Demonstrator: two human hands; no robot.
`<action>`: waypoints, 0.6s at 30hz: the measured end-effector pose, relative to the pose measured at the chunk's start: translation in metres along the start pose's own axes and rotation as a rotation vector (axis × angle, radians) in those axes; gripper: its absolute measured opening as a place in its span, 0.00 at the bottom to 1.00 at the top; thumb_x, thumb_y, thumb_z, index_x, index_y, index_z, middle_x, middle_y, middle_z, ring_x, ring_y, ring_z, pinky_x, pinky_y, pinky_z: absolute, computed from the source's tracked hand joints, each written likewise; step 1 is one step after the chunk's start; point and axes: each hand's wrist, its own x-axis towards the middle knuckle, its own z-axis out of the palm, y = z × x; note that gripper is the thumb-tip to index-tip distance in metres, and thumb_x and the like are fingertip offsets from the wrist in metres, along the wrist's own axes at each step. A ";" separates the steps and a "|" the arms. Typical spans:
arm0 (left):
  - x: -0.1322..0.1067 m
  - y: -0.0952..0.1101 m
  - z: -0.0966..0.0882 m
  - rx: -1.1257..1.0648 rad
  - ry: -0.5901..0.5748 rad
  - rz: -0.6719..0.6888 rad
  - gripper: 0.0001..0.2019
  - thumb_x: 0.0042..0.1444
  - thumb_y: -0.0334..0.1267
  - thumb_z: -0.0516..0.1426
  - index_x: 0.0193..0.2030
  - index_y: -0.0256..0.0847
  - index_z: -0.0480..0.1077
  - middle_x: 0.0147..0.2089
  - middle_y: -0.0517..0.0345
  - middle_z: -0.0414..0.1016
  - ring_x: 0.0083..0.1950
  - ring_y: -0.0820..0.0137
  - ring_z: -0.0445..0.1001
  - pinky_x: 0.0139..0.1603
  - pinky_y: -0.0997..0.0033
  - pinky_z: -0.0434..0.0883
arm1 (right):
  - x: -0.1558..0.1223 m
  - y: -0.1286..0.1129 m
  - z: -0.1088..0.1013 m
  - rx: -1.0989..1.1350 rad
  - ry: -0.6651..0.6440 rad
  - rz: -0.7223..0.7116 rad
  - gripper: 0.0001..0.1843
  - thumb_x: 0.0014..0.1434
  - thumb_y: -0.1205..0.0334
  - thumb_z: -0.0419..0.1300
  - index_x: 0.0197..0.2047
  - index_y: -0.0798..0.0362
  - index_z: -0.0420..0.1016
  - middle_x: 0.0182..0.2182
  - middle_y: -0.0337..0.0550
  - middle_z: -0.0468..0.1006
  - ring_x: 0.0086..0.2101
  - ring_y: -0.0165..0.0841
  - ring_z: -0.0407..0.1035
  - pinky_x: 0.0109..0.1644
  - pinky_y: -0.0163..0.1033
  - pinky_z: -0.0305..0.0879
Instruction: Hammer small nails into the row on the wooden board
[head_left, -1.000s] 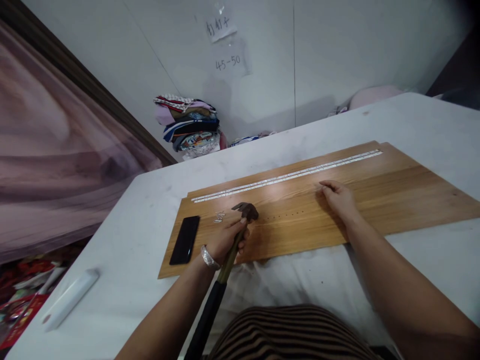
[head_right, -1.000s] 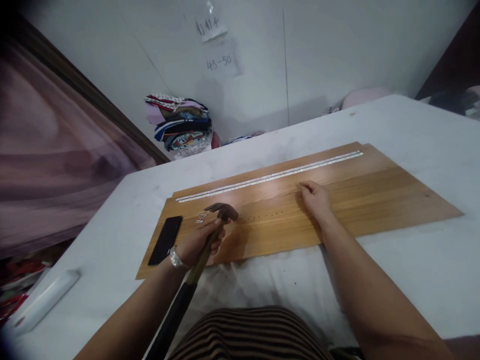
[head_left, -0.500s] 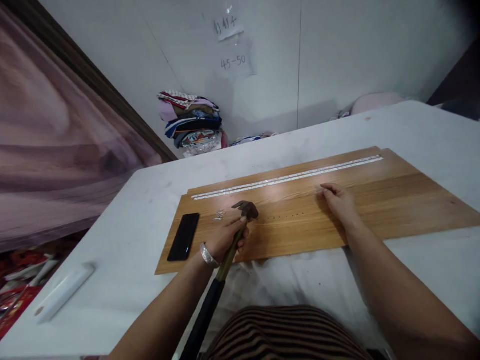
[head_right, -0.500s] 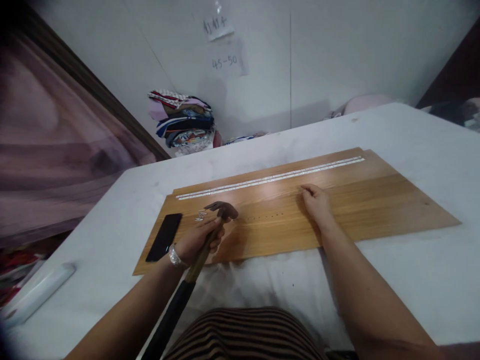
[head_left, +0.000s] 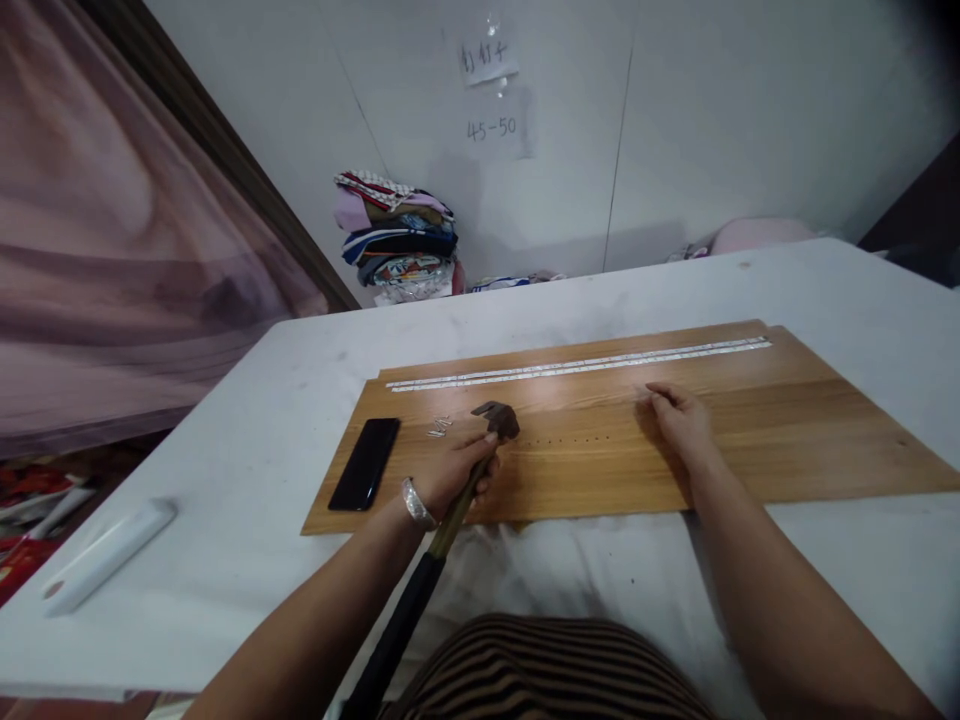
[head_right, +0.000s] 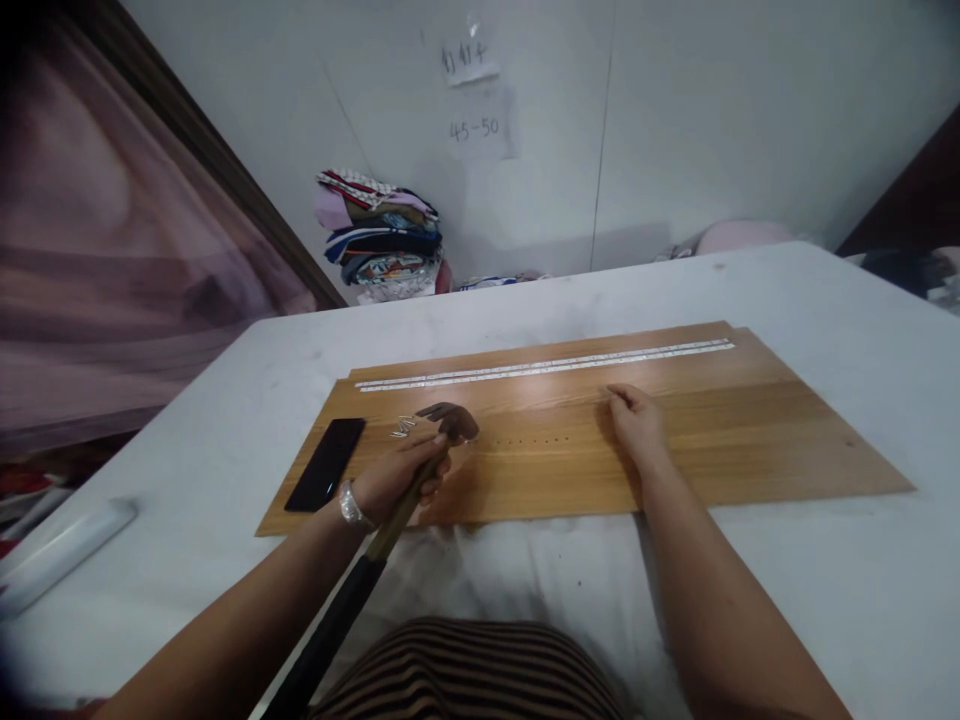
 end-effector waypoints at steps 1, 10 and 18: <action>0.000 -0.001 0.001 -0.001 0.002 0.002 0.17 0.52 0.51 0.58 0.39 0.39 0.65 0.23 0.65 0.64 0.16 0.81 0.59 0.14 0.81 0.59 | 0.000 0.000 0.000 -0.002 -0.001 0.001 0.16 0.49 0.56 0.56 0.38 0.54 0.79 0.34 0.47 0.82 0.38 0.41 0.75 0.46 0.46 0.69; -0.004 0.005 0.005 -0.004 0.011 -0.006 0.18 0.51 0.52 0.59 0.38 0.38 0.65 0.22 0.65 0.64 0.16 0.80 0.59 0.14 0.81 0.59 | -0.001 0.000 -0.003 -0.044 0.002 -0.004 0.17 0.49 0.55 0.56 0.38 0.54 0.79 0.32 0.47 0.82 0.38 0.41 0.75 0.47 0.48 0.69; -0.001 0.001 0.007 0.005 0.060 -0.048 0.17 0.52 0.52 0.58 0.37 0.38 0.65 0.22 0.66 0.64 0.16 0.81 0.59 0.14 0.81 0.58 | 0.003 0.009 -0.005 -0.087 -0.047 -0.100 0.19 0.51 0.55 0.53 0.42 0.54 0.78 0.32 0.46 0.82 0.38 0.41 0.75 0.46 0.48 0.69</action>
